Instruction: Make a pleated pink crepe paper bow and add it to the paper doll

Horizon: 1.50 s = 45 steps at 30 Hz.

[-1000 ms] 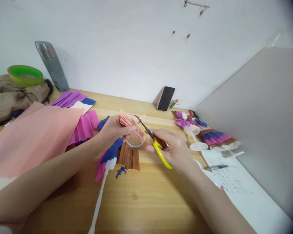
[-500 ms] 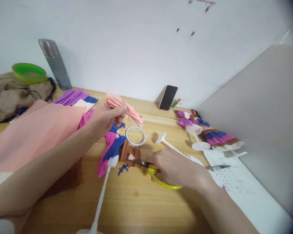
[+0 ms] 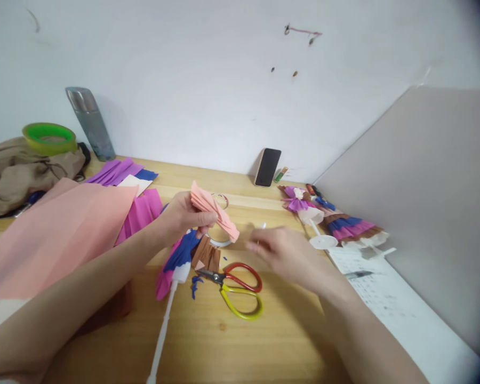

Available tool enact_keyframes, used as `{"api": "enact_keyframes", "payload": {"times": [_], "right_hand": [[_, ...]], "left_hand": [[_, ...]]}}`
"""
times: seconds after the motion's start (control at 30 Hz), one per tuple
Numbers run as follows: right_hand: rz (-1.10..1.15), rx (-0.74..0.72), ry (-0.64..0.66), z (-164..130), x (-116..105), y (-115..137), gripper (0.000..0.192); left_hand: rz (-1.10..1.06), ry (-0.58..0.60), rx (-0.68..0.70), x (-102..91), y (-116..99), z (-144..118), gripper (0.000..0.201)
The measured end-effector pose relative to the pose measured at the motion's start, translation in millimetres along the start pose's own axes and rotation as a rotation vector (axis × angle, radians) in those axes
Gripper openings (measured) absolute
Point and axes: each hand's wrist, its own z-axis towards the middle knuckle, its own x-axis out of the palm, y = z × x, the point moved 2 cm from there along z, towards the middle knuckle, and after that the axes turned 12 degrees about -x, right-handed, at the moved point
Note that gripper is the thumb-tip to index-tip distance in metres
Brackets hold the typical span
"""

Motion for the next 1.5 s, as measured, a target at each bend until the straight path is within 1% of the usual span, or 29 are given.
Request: {"api": "enact_keyframes", "payload": {"times": [0.03,0.1,0.13,0.2,0.23,0.3,0.37,0.43,0.47,0.57,0.63,0.73,0.77,0.8,0.9,0.97,1.03,1.13,1.2,1.3,1.4,1.5], "right_hand": [[0.098,0.029,-0.135,2,-4,-3,0.028],[0.373,0.01,-0.37,6,-4,-6,0.031],[0.561,-0.026,-0.408,9,0,-5,0.038],[0.961,-0.046,-0.347,14,14,-1,0.051],[1.11,-0.063,-0.267,17,21,3,0.053],[1.28,-0.086,-0.189,21,32,9,0.049],[1.34,-0.037,-0.181,23,38,11,0.041],[1.344,0.058,-0.221,23,40,9,0.036],[1.335,0.099,-0.244,22,41,8,0.035],[1.242,0.14,-0.303,22,40,4,0.031],[1.097,0.147,-0.38,22,39,4,0.028],[0.793,0.14,-0.53,21,35,6,0.024],[0.7,0.123,-0.567,20,34,8,0.022],[0.624,0.099,-0.59,19,33,9,0.02],[0.496,0.026,-0.609,18,31,13,0.015],[0.467,0.005,-0.613,17,29,13,0.014],[0.455,-0.007,-0.63,17,26,13,0.015],[0.426,-0.036,-0.653,17,24,13,0.016],[0.408,-0.045,-0.653,16,24,12,0.016],[0.395,-0.034,-0.654,16,27,10,0.015],[0.408,-0.018,-0.645,16,31,9,0.015],[0.455,-0.008,-0.631,17,32,9,0.016]], "left_hand": [[0.027,0.031,-0.009,2.6,-1,-2,0.02],[0.088,0.126,-0.014,9.5,-4,-6,0.015],[0.12,0.171,-0.008,13.0,-6,-8,0.013],[0.158,0.211,-0.009,18.2,-7,-12,0.01],[0.17,0.209,-0.02,19.7,-6,-12,0.009],[0.183,0.185,-0.037,20.8,-3,-11,0.008],[0.191,0.164,-0.023,20.5,2,-7,0.008],[0.193,0.143,-0.004,19.3,6,-3,0.01],[0.185,0.122,-0.004,18.3,9,-1,0.014],[0.149,0.038,-0.03,14.4,14,2,0.041],[0.119,0.017,-0.073,13.5,17,1,0.058],[0.063,0.062,-0.193,17.0,20,-3,0.07],[0.047,0.086,-0.227,19.3,20,-4,0.069],[0.034,0.112,-0.246,21.7,21,-5,0.063],[-0.049,0.162,-0.209,26.5,23,-3,0.035],[-0.136,0.146,-0.184,25.4,25,0,0.033],[-0.21,0.11,-0.193,22.0,27,2,0.033],[-0.257,0.083,-0.198,18.7,27,4,0.033],[-0.238,0.082,-0.172,19.9,26,3,0.032],[-0.151,0.096,-0.137,25.2,24,0,0.03],[-0.032,0.125,-0.15,29.6,24,-3,0.024],[0.018,0.122,-0.166,29.0,25,-4,0.021]]}}
